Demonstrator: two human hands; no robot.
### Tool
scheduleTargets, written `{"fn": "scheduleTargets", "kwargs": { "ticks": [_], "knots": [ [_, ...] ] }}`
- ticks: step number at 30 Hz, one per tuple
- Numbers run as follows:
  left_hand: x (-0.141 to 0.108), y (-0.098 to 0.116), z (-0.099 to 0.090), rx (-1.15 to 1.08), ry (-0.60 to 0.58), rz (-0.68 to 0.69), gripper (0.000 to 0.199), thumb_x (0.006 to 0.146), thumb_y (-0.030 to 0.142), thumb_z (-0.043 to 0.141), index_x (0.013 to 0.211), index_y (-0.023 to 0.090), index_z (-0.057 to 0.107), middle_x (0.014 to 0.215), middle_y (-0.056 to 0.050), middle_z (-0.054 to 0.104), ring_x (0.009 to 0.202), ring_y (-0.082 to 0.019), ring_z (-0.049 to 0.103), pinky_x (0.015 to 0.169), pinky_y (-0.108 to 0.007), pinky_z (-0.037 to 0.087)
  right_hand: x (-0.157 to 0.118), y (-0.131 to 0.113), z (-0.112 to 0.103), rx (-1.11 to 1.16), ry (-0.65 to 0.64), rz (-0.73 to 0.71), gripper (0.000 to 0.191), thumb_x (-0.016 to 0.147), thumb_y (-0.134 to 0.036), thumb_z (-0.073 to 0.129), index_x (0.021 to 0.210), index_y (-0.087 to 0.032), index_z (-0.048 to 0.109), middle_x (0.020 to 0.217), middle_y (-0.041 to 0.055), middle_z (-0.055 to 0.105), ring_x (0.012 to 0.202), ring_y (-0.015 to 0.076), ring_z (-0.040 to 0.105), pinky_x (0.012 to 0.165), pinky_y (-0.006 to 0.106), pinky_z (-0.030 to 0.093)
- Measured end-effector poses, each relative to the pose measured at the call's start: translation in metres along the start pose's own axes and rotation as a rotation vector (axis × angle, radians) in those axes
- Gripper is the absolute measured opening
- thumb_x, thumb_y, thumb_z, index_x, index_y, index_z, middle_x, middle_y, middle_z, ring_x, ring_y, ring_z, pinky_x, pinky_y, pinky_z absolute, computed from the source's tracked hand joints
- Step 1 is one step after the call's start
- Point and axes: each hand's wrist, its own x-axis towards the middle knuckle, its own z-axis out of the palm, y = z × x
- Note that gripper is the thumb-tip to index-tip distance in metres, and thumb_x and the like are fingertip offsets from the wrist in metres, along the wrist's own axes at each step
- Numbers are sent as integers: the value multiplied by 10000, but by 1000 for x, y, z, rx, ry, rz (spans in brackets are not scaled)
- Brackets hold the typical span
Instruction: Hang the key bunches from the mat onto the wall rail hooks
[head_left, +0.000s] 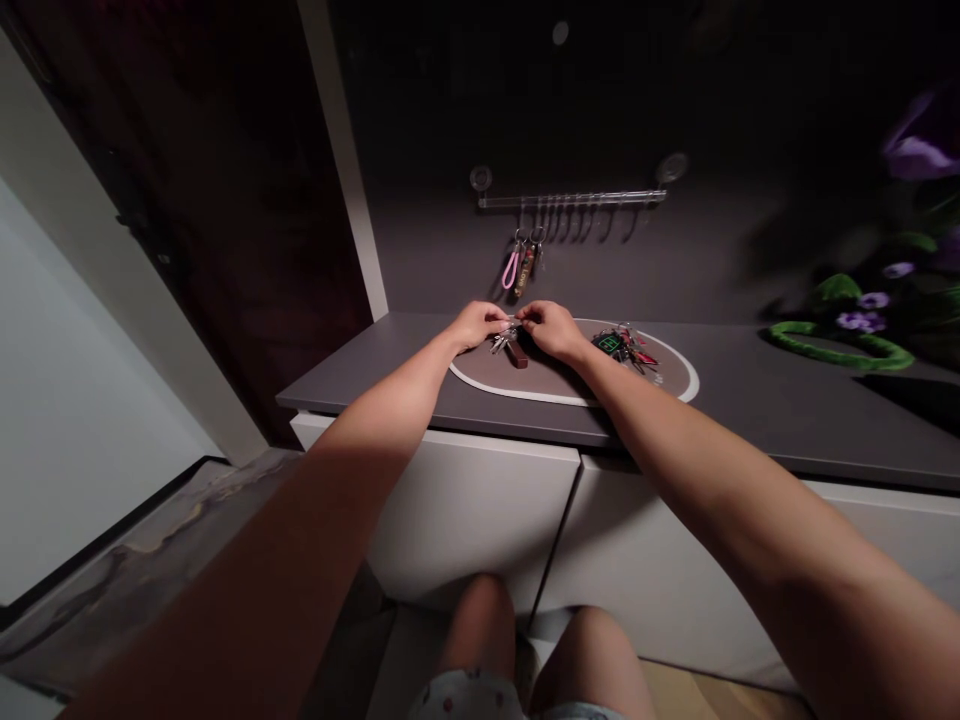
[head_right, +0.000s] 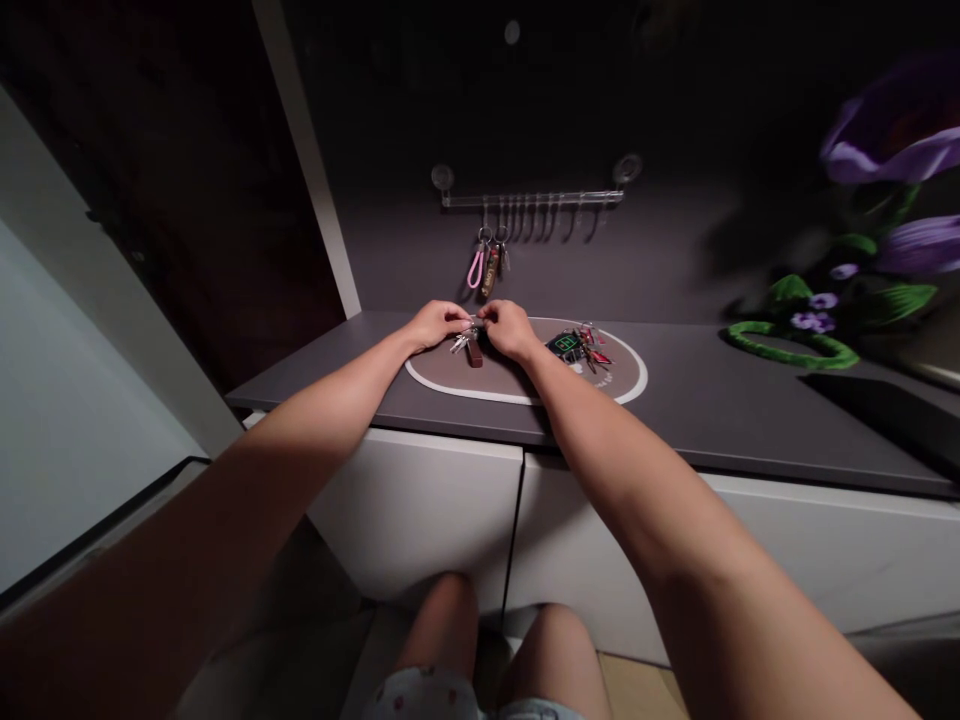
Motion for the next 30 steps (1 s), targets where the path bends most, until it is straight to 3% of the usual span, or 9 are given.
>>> {"fn": "scheduleTargets", "kwargs": {
  "ticks": [15, 22, 30],
  "knots": [
    [4, 4, -1, -361, 110, -153, 145, 657, 215, 695, 732, 107, 633, 601, -18, 602, 533, -72, 515, 567, -227, 420, -2, -4, -1, 87, 11, 10, 192, 703, -137, 515, 834, -153, 654, 845, 52, 660, 777, 152, 573, 773, 279, 430],
    [3, 7, -2, -550, 90, -183, 104, 692, 177, 664, 764, 114, 624, 681, -22, 624, 627, -79, 567, 671, -240, 449, -4, -8, -4, 185, 32, -17, 202, 713, -166, 519, 874, -157, 639, 847, 36, 653, 768, 140, 565, 782, 291, 432],
    [2, 13, -2, -746, 94, -136, 50, 727, 127, 622, 767, 108, 597, 675, -8, 601, 654, -77, 567, 760, -296, 460, 0, -4, 1, 447, 48, -89, 226, 736, -292, 530, 896, -148, 601, 872, 42, 644, 786, 132, 570, 779, 292, 441]
  ]
}}
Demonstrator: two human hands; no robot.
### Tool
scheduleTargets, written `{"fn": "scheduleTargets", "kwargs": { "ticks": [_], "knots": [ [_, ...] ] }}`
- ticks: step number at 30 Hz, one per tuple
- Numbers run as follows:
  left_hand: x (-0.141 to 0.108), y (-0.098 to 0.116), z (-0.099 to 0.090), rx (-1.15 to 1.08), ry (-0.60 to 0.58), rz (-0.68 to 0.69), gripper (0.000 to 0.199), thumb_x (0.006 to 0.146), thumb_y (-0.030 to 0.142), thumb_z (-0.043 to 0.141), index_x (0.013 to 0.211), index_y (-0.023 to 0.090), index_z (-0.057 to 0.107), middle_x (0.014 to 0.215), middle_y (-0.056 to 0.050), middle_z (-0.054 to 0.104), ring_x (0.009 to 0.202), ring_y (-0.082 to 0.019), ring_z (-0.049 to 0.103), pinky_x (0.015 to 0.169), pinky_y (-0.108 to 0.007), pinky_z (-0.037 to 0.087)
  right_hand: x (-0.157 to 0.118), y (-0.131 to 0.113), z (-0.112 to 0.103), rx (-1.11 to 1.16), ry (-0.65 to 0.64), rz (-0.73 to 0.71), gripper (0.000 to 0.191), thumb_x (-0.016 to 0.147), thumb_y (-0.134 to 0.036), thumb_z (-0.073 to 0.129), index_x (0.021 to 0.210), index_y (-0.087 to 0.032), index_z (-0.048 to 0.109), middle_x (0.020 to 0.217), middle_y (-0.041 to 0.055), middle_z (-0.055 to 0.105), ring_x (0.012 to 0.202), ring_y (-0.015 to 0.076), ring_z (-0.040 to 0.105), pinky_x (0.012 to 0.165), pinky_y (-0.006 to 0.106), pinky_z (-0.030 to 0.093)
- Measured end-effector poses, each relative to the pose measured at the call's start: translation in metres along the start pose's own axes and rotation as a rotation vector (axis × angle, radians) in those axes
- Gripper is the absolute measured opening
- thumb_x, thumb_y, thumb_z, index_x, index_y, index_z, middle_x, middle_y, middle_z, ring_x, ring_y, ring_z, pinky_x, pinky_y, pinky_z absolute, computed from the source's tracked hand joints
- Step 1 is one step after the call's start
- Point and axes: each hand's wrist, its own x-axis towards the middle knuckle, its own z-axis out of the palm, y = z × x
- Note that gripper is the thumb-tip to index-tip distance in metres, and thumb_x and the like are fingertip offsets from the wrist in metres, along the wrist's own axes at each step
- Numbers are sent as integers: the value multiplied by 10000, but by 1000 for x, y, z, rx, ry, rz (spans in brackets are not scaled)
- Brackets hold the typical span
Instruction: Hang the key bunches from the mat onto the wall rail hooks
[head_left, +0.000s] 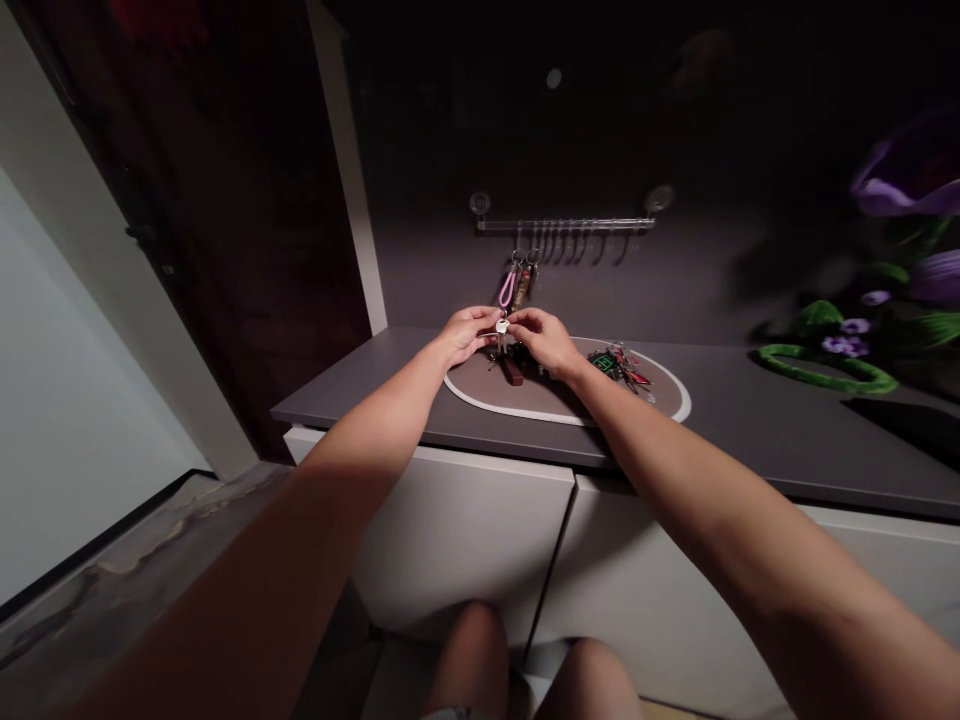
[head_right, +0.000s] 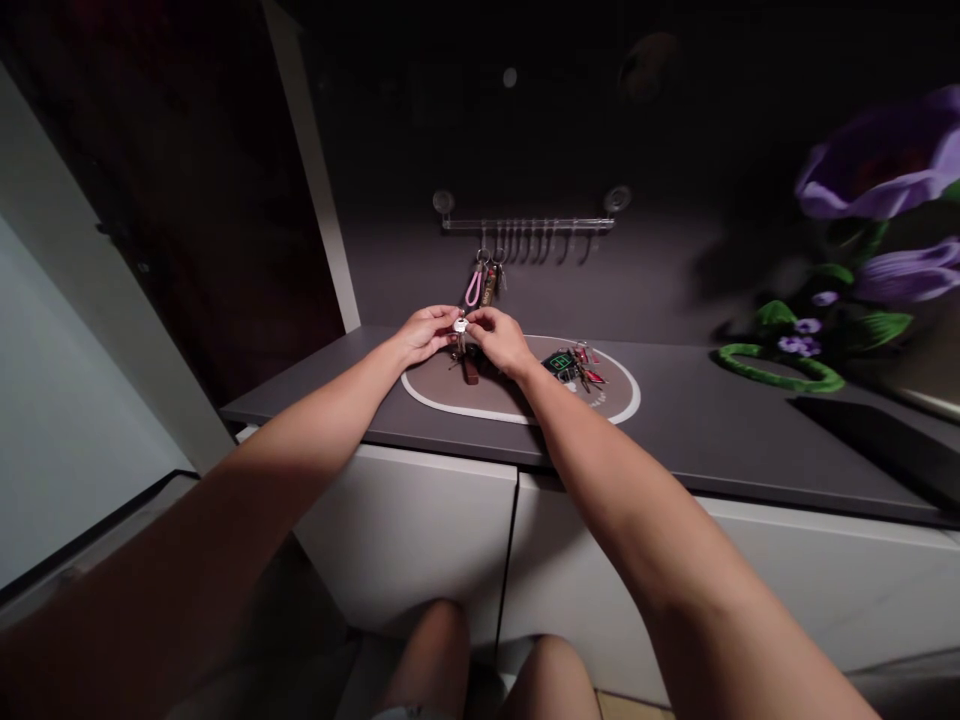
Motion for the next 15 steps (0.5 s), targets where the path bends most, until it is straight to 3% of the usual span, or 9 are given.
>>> {"fn": "scheduleTargets", "kwargs": {
  "ticks": [7, 15],
  "knots": [
    [-2, 0, 4, -8, -24, -29, 49, 724, 126, 625, 759, 105, 598, 656, -7, 596, 652, -80, 567, 762, -294, 464, 1, 2, 2, 145, 14, 36, 252, 700, -313, 574, 891, -149, 579, 836, 34, 634, 753, 119, 574, 741, 266, 452],
    [1, -3, 2, -1, -43, -23, 102, 689, 159, 668, 761, 110, 614, 694, -18, 612, 670, -83, 567, 758, -300, 463, 2, 2, 0, 66, 40, -8, 239, 713, -362, 556, 824, -151, 577, 773, 20, 619, 690, 107, 538, 682, 242, 431]
  ]
}}
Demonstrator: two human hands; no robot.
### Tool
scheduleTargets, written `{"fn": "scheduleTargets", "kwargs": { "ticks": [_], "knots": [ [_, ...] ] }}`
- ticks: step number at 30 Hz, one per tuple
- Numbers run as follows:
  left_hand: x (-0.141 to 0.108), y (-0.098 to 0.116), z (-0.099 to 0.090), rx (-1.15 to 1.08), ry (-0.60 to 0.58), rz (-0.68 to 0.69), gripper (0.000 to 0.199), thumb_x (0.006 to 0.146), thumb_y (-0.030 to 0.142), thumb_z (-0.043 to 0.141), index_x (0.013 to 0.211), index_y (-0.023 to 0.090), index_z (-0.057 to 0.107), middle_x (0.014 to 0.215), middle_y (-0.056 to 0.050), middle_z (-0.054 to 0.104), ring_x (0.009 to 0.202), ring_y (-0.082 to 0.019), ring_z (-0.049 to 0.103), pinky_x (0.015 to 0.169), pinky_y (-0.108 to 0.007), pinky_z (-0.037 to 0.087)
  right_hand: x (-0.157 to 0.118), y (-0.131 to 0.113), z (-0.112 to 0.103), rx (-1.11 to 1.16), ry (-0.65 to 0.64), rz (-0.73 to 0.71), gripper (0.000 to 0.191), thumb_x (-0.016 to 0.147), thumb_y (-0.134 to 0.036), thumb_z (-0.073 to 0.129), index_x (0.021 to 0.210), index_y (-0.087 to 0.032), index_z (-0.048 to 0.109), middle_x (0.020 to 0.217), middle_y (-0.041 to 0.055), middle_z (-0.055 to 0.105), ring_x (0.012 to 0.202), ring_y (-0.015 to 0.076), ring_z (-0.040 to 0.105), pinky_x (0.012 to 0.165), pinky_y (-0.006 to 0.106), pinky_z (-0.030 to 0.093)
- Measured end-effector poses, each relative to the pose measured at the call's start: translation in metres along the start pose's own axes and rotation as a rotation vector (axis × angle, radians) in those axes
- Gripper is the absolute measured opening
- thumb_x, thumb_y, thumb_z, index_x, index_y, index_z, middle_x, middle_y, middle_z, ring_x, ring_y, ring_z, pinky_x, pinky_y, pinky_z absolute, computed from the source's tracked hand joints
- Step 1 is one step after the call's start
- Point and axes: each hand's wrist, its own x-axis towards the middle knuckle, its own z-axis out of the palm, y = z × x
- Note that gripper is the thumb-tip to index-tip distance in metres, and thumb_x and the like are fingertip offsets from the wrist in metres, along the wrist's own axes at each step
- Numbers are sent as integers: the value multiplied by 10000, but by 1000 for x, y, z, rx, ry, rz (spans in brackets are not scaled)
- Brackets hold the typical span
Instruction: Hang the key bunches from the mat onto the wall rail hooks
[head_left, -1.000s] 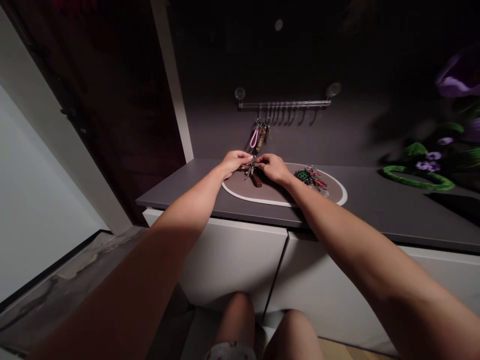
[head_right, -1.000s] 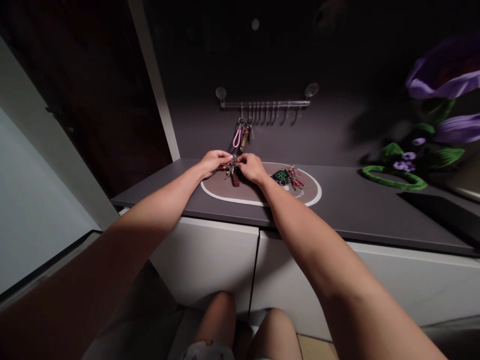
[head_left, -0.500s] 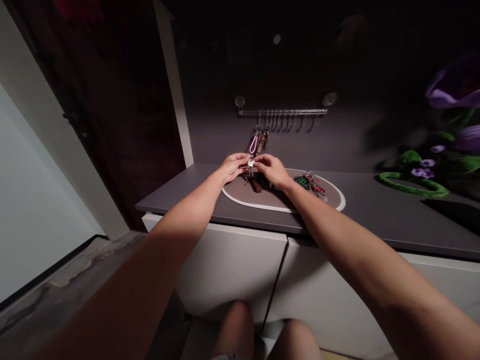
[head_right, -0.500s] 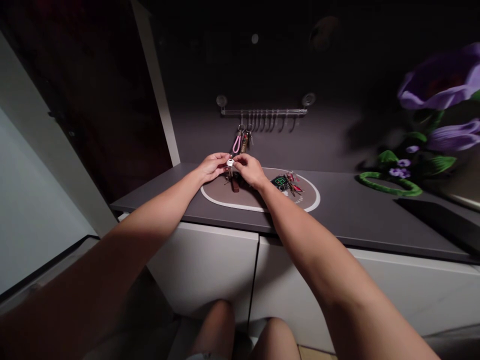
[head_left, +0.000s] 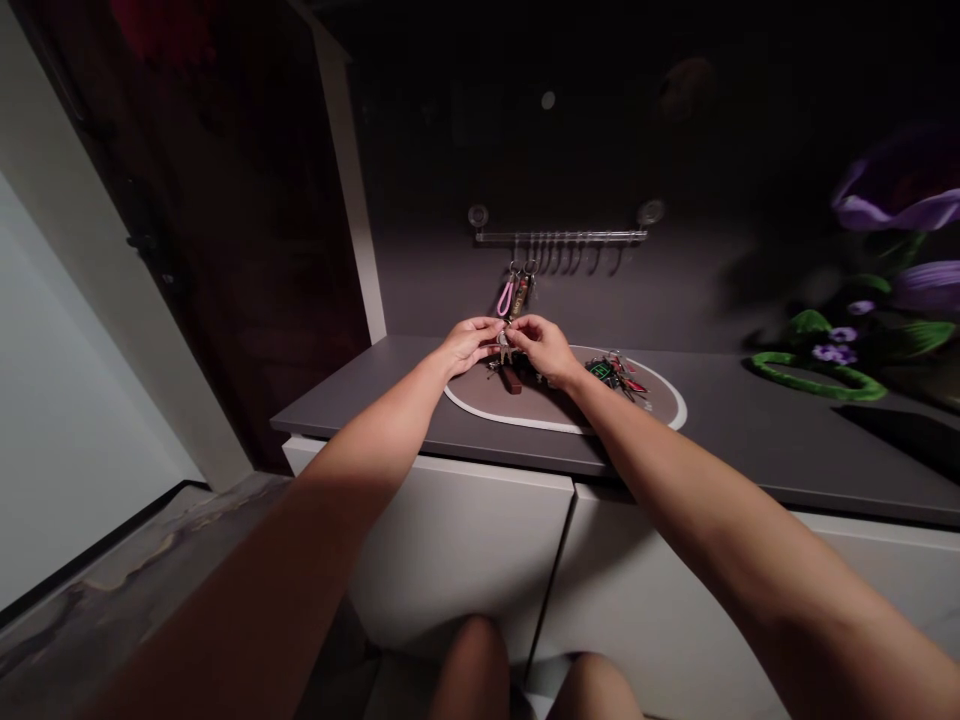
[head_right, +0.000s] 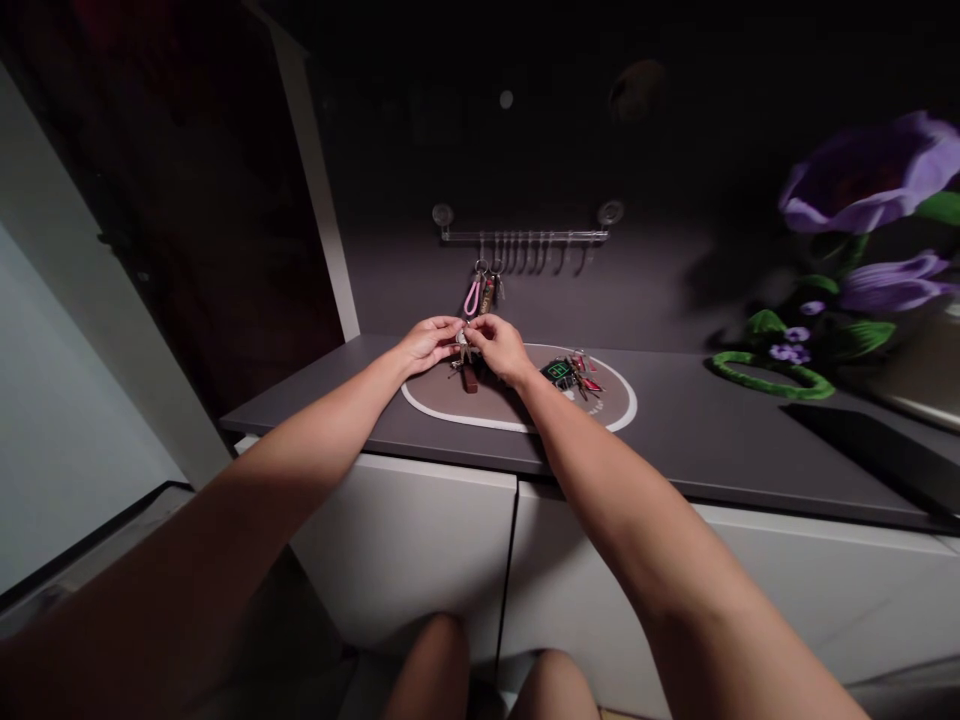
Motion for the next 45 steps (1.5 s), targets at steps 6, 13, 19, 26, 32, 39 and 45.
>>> {"fn": "scheduleTargets", "kwargs": {
  "ticks": [6, 13, 19, 26, 32, 39, 45],
  "knots": [
    [1, -2, -1, -12, -14, -1, 118, 673, 153, 680, 766, 109, 623, 711, -25, 623, 684, -87, 568, 707, -271, 469, 2, 6, -2, -36, 47, -20, 227, 721, -360, 538, 798, -150, 577, 743, 11, 603, 664, 104, 515, 664, 235, 414],
    [-2, -2, 4, 41, -18, -18, 153, 668, 181, 686, 805, 123, 646, 760, -35, 634, 686, -81, 564, 672, -240, 449, 0, 8, -6, -67, 90, -21, 242, 731, -379, 516, 782, -150, 573, 735, 10, 589, 667, 109, 504, 662, 238, 408],
    [-2, -5, 7, 178, 2, 9, 243, 667, 286, 683, 864, 147, 661, 776, -34, 637, 626, -65, 532, 588, -200, 401, 0, 13, -11, -80, 131, 3, 221, 740, -367, 503, 786, -159, 560, 751, 10, 591, 699, 114, 519, 686, 250, 433],
    [0, -10, 9, 512, 54, 176, 277, 725, 342, 580, 886, 130, 657, 726, -32, 629, 614, -105, 510, 556, -218, 368, 3, 10, -16, 94, 190, 101, 200, 703, -359, 535, 760, -168, 527, 721, -7, 561, 643, 95, 523, 671, 261, 478],
    [0, -10, 11, 970, 83, 463, 217, 782, 269, 466, 739, 155, 646, 740, -46, 623, 732, -163, 529, 707, -270, 385, 16, -7, -22, 293, 283, 244, 186, 651, -323, 577, 708, -163, 502, 724, -3, 549, 630, 83, 516, 639, 250, 485],
    [4, -16, 8, 1138, 90, 518, 248, 823, 272, 408, 782, 173, 632, 792, -58, 615, 782, -166, 530, 744, -272, 386, 50, -15, -37, 355, 385, 223, 161, 644, -275, 591, 686, -161, 485, 621, -36, 495, 540, 60, 458, 543, 211, 445],
    [4, -18, 8, 1271, 92, 523, 277, 853, 264, 369, 819, 163, 624, 819, -63, 622, 796, -161, 537, 729, -264, 393, 82, -13, -44, 357, 487, 232, 113, 673, -237, 574, 692, -156, 498, 566, -42, 481, 494, 57, 443, 517, 210, 445]
  ]
}}
